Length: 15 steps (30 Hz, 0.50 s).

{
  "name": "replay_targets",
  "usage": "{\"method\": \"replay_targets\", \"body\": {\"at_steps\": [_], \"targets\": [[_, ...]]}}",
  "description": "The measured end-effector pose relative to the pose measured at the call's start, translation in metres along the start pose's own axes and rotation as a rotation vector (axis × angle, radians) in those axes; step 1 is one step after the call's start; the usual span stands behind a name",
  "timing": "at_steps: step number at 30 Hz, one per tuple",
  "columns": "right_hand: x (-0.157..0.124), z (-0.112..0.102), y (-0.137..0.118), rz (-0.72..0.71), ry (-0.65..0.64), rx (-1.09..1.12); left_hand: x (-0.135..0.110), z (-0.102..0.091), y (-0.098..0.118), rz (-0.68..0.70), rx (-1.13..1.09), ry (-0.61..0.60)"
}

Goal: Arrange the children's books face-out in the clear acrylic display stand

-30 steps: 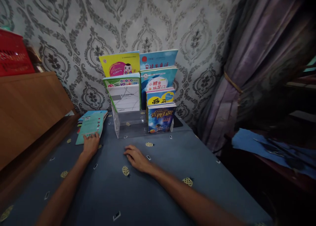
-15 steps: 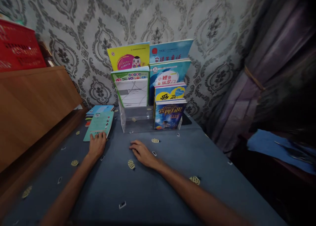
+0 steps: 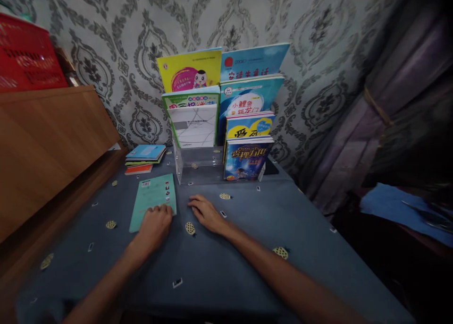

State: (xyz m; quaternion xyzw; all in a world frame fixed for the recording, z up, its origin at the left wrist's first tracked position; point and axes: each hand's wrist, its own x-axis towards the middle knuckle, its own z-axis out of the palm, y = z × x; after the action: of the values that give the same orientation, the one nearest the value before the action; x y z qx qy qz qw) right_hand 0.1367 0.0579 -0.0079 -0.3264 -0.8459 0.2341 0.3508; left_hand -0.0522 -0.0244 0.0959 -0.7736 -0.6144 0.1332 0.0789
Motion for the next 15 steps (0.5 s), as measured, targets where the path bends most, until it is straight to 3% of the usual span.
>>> {"method": "replay_targets", "body": {"at_steps": [3,6,9,11,15], "targets": [[0.0,-0.001,-0.003,0.019,0.004,0.012,0.001,-0.007,0.001,0.175,-0.259,-0.038],[0.001,-0.004,-0.008,0.039,-0.004,0.01,0.019,-0.001,-0.021,0.218,-0.503,0.04],[0.001,-0.006,-0.011,0.049,-0.013,0.015,0.046,0.02,-0.057,-0.031,-0.362,0.195],[0.0,-0.006,-0.011,0.044,-0.013,0.023,0.061,0.041,-0.079,-0.228,-0.264,0.198],[-0.003,-0.002,-0.006,0.034,0.01,0.01,0.075,0.073,-0.101,-0.27,-0.305,0.205]]}}
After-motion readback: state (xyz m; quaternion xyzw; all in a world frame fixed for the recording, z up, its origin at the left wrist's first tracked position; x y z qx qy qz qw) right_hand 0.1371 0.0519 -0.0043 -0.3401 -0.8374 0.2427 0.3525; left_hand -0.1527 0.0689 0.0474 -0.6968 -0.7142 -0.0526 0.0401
